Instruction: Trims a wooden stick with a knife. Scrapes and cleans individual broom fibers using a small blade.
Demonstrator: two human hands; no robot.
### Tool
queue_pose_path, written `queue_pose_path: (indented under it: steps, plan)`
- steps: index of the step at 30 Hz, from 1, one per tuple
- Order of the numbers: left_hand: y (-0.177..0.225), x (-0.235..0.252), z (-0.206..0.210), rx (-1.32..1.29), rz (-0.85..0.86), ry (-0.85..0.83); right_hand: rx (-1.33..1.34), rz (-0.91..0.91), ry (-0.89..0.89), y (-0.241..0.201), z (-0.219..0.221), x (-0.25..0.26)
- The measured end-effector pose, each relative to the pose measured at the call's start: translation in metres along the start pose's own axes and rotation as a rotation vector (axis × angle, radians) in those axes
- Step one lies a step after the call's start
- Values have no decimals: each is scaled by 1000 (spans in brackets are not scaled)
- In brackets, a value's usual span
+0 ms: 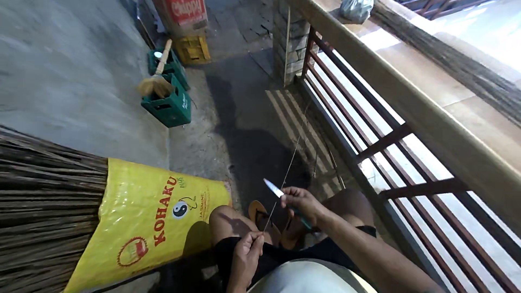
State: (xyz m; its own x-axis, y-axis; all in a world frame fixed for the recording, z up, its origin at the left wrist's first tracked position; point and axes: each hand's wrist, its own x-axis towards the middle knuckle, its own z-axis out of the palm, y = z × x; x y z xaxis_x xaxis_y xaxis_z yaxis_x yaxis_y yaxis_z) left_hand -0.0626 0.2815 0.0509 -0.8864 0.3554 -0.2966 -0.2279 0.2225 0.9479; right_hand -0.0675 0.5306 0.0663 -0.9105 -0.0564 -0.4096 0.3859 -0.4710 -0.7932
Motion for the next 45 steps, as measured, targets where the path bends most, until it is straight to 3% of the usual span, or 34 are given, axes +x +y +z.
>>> queue_pose_path:
  steps: [2, 7, 12, 14, 16, 19, 21, 25, 27, 32, 34, 37, 39, 41, 45]
  plan:
    - [1, 2, 1, -2, 0, -11, 29, -23, 6, -4, -2, 2]
    - [3, 7, 3, -15, -3, -29, -92, 42, -275, 23, 16, -16]
    - [2, 2, 1, -51, -21, -39, 50, -57, 99, -10, -10, 3]
    - [1, 1, 0, -68, -44, -43, 122, -72, 152, -15, -16, 7]
    - [1, 2, 2, -92, -66, -57, 32, -59, 36, -6, -5, -4]
    - [6, 4, 3, -139, -108, -91, -103, 50, -273, 25, 15, -21]
    - [8, 4, 3, -175, -117, -115, -102, 43, -330, 33, 15, -19]
    - [9, 2, 2, -190, -133, -137, -9, -54, -14, -3, 1, -2]
    - [10, 2, 2, -183, -152, -134, 44, -49, 45, -13, -4, 1]
    - [6, 2, 2, -185, -128, -128, -114, 68, -276, 19, 15, -18]
    - [7, 1, 0, -190, -119, -124, -98, 33, -190, 13, 10, -14]
    - [5, -1, -1, -165, -131, -119, 18, -29, 142, -18, -9, 6]
    - [3, 0, -1, -163, -143, -128, 99, -35, 238, -29, -19, 15]
    - [2, 0, 0, -180, -153, -142, 82, -39, 169, -26, -16, 10]
    - [5, 3, 4, -192, -153, -132, -103, 24, -178, 9, 14, -18]
